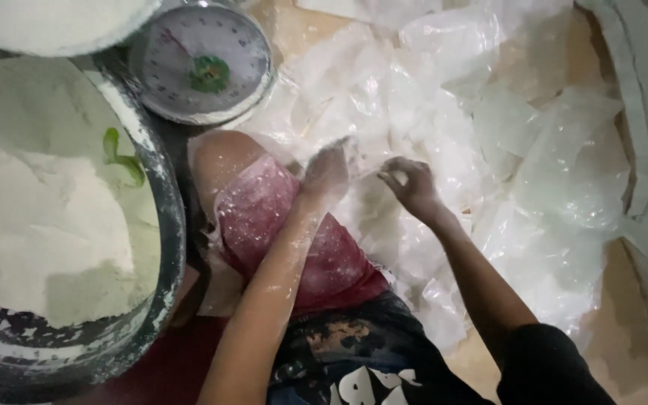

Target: Filling small plastic bags with powder from a large basin and arranging them on a tray

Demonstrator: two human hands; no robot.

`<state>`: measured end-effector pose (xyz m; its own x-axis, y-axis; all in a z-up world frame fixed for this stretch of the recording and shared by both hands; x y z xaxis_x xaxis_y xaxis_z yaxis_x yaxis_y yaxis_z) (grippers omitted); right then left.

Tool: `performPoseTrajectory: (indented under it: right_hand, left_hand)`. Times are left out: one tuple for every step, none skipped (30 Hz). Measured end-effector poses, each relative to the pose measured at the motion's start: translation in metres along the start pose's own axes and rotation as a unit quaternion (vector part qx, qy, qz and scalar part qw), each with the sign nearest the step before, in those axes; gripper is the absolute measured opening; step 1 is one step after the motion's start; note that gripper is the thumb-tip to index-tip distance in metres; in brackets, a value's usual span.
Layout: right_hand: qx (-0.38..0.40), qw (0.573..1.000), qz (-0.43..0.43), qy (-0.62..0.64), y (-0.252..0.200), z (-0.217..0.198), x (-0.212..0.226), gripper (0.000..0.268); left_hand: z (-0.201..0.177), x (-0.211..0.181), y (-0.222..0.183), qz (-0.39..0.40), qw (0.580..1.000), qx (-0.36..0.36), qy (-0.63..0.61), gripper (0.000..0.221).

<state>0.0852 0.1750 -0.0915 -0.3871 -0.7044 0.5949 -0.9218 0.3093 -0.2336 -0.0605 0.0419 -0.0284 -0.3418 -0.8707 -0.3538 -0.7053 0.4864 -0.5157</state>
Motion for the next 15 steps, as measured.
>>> performPoseTrajectory:
  right_hand:
    - [-0.035, 0.997, -0.004, 0.075, -0.002, -0.020, 0.012, 0.014]
    - [-0.070, 0.986, -0.009, 0.148, -0.002, -0.041, 0.024, 0.011]
    - [-0.073, 0.986, -0.014, 0.147, 0.000, -0.055, 0.030, 0.011]
    - [-0.092, 0.981, -0.026, 0.167, 0.002, -0.071, 0.037, 0.011]
    - [-0.110, 0.976, -0.038, 0.186, 0.004, -0.087, 0.045, 0.012]
    - [-0.110, 0.975, -0.047, 0.186, 0.008, -0.100, 0.058, 0.012]
    - [-0.104, 0.980, -0.053, 0.164, 0.012, -0.113, 0.072, 0.014]
    - [-0.095, 0.984, -0.061, 0.140, 0.017, -0.126, 0.088, 0.018]
    - [-0.093, 0.983, -0.075, 0.139, 0.019, -0.137, 0.106, 0.018]
    - [-0.096, 0.983, -0.104, 0.118, 0.024, -0.146, 0.130, 0.023]
    - [-0.099, 0.981, -0.133, 0.097, 0.028, -0.154, 0.156, 0.029]
    - [-0.094, 0.979, -0.152, 0.097, 0.033, -0.156, 0.177, 0.029]
    - [-0.089, 0.976, -0.158, 0.118, 0.038, -0.158, 0.198, 0.023]
    - [-0.081, 0.973, -0.165, 0.140, 0.041, -0.158, 0.219, 0.018]
    - [-0.073, 0.970, -0.185, 0.141, 0.047, -0.153, 0.236, 0.018]
  left_hand:
    - [-0.017, -0.008, -0.015, 0.027, 0.995, 0.050, -0.081, 0.037]
    - [-0.034, -0.016, -0.031, 0.055, 0.980, 0.097, -0.162, 0.043]
    - [-0.036, -0.011, -0.030, 0.057, 0.981, 0.092, -0.162, 0.043]
    - [-0.039, -0.013, -0.031, 0.116, 0.942, 0.121, -0.290, 0.044]
    - [-0.045, -0.014, -0.034, 0.174, 0.883, 0.148, -0.411, 0.047]
    - [-0.066, -0.013, -0.046, 0.175, 0.884, 0.139, -0.410, 0.047]
    - [-0.089, -0.014, -0.061, 0.200, 0.877, 0.136, -0.415, 0.051]
    - [-0.112, -0.014, -0.077, 0.223, 0.870, 0.129, -0.420, 0.055]
    - [-0.119, -0.004, -0.081, 0.223, 0.872, 0.116, -0.421, 0.055]
    - [-0.125, 0.013, -0.084, 0.180, 0.827, 0.145, -0.512, 0.056]
    - [-0.131, 0.030, -0.088, 0.138, 0.771, 0.171, -0.597, 0.056]
    - [-0.153, 0.040, -0.101, 0.139, 0.773, 0.151, -0.601, 0.056]
    - [-0.178, 0.051, -0.115, 0.161, 0.764, 0.109, -0.615, 0.038]
    - [-0.202, 0.062, -0.133, 0.183, 0.754, 0.065, -0.628, 0.022]
    - [-0.211, 0.075, -0.143, 0.181, 0.754, 0.043, -0.630, 0.022]
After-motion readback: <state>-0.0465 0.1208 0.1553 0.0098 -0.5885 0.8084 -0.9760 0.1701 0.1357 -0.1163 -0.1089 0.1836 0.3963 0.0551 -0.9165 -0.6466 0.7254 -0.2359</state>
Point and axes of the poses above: each hand's wrist, its own y-axis towards the middle knuckle, its own z-axis out of the palm, x = y × z, the point moved 6 cm from there along y, towards the middle knuckle, and after that the axes turned 3 degrees about -z, right-handed, at the moved point
